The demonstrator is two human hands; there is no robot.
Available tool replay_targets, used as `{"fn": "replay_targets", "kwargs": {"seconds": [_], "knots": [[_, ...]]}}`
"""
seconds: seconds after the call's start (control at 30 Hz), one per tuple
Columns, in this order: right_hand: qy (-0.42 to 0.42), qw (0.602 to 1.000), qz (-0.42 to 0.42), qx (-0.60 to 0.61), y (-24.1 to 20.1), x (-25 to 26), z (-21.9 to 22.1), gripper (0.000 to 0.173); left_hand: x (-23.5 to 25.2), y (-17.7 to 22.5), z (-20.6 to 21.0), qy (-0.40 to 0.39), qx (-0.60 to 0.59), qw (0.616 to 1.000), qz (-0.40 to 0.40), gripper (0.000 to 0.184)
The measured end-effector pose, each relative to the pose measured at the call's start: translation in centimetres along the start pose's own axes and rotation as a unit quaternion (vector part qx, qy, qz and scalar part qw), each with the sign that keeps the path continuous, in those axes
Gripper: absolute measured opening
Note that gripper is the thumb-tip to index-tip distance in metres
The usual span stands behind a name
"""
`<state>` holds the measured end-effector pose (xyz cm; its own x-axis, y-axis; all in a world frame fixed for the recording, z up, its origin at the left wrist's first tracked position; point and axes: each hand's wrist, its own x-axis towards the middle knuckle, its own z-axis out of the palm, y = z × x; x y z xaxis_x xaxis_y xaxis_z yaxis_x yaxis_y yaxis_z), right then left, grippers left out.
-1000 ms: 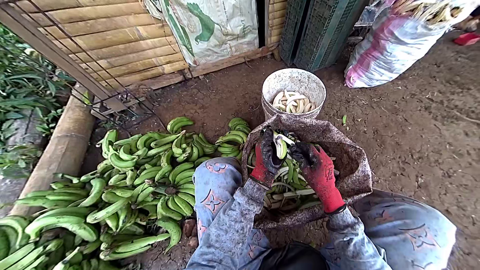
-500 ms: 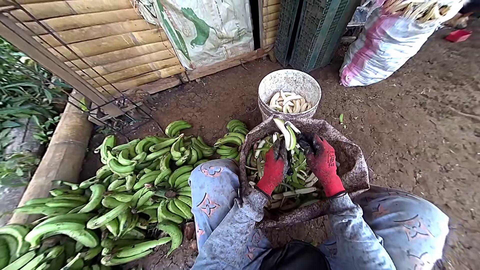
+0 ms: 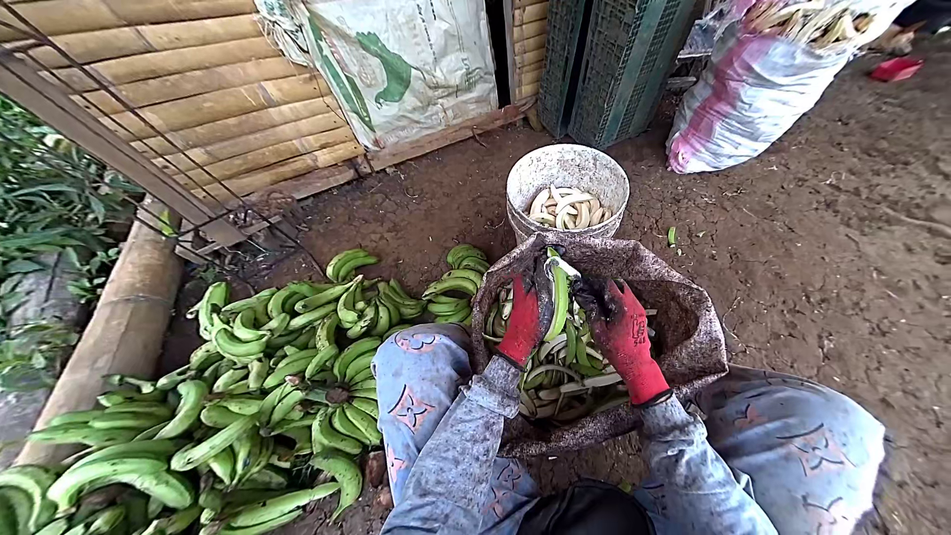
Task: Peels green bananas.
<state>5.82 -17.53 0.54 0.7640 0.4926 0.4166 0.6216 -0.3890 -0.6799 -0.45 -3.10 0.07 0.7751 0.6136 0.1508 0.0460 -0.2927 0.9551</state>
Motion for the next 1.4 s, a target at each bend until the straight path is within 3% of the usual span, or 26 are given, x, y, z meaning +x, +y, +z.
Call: {"fn": "replay_targets", "kwargs": {"seconds": [0.1,0.2,0.27,0.33,0.4,0.43,0.5,0.53,0.6,0.67,0.77,0.8,0.83,0.9,0.97,1.03,1.1,1.13,1.17,1.2,1.23,1.27,1.3,1.4], "knots": [[-0.006,0.998,0.068,-0.013,1.0,1.8,-1.1,0.027,-2.4,3.3,-0.3,-0.101,0.014,0.995,0.021,0.038],[0.032,0.998,0.054,0.030,2.1,1.9,-2.0,0.031,-2.4,4.1,-0.4,-0.063,-0.142,0.986,-0.055,0.034],[0.035,0.995,-0.031,0.086,1.9,0.8,-1.9,0.030,-1.7,4.0,-1.2,-0.031,-0.313,0.940,-0.131,0.034],[-0.025,0.987,-0.115,0.106,1.9,-0.5,-1.5,0.030,-1.7,2.6,-1.9,-0.019,-0.432,0.890,-0.145,0.036],[-0.061,0.982,-0.167,0.067,1.8,-1.1,-0.8,0.028,-0.7,-1.4,-1.4,-0.080,-0.536,0.831,-0.125,0.036],[-0.058,0.981,-0.175,0.054,1.7,-1.2,-0.5,0.027,-0.1,-2.4,-0.9,-0.099,-0.549,0.822,-0.113,0.035],[-0.042,0.987,-0.154,0.031,1.3,-1.1,-0.4,0.029,-0.6,-1.4,-0.8,-0.068,-0.443,0.890,-0.086,0.032],[-0.037,0.990,-0.132,0.018,0.9,-0.9,-0.5,0.030,-1.5,1.1,-1.2,-0.032,-0.341,0.936,-0.075,0.028],[-0.037,0.997,-0.072,-0.002,0.4,-0.5,-0.7,0.030,-2.4,3.4,-1.8,-0.006,-0.147,0.988,-0.035,0.028],[-0.037,0.999,-0.006,-0.035,0.2,0.2,-1.1,0.029,-2.3,1.5,-1.6,-0.020,-0.040,0.999,-0.022,0.034],[-0.007,0.996,0.052,-0.067,0.9,0.9,-2.2,0.030,-1.1,-2.1,-0.8,-0.016,-0.058,0.998,0.001,0.037],[0.013,0.997,0.050,-0.061,1.1,0.9,-2.7,0.032,0.3,-3.2,-0.6,0.028,-0.073,0.992,0.100,0.036],[0.031,0.997,0.041,-0.057,1.3,0.9,-3.3,0.033,3.2,-4.4,0.1,0.109,-0.107,0.952,0.265,0.039],[0.049,0.998,0.018,-0.047,1.5,0.4,-4.4,0.032,5.5,4.6,-0.7,0.183,-0.139,0.961,0.153,0.037],[0.049,0.998,0.012,-0.037,1.5,0.0,-5.4,0.033,9.6,8.7,-0.8,0.192,-0.107,0.967,0.127,0.050],[0.053,0.998,0.023,-0.032,1.8,-0.3,-6.5,0.035,10.8,8.9,0.2,0.102,0.012,0.992,0.078,0.081],[0.068,0.997,0.022,-0.029,2.3,-0.2,-7.5,0.035,7.7,7.1,2.3,-0.048,0.148,0.985,0.070,0.077],[0.072,0.997,0.021,-0.029,2.5,-0.3,-7.8,0.035,5.2,5.5,3.4,-0.157,0.229,0.958,0.068,0.069],[0.072,0.997,0.024,-0.026,2.6,-0.4,-8.1,0.036,2.5,3.8,4.8,-0.282,0.333,0.899,0.035,0.068],[0.067,0.997,0.029,-0.022,2.8,-0.7,-8.2,0.036,-0.4,2.1,6.6,-0.407,0.431,0.805,-0.024,0.072],[0.061,0.997,0.031,-0.021,2.8,-0.9,-8.2,0.035,-3.6,-2.1,8.1,-0.461,0.467,0.755,-0.013,0.074],[0.054,0.998,0.030,-0.020,2.7,-1.2,-8.2,0.035,-6.6,-6.0,8.9,-0.470,0.477,0.743,0.007,0.072],[0.044,0.998,0.033,-0.020,2.7,-1.5,-8.2,0.035,-8.5,-8.6,9.1,-0.464,0.460,0.757,0.022,0.072],[0.022,0.999,0.028,-0.027,2.8,-2.0,-8.1,0.038,-6.8,-9.3,7.9,-0.452,0.457,0.762,0.078,0.063]]}}
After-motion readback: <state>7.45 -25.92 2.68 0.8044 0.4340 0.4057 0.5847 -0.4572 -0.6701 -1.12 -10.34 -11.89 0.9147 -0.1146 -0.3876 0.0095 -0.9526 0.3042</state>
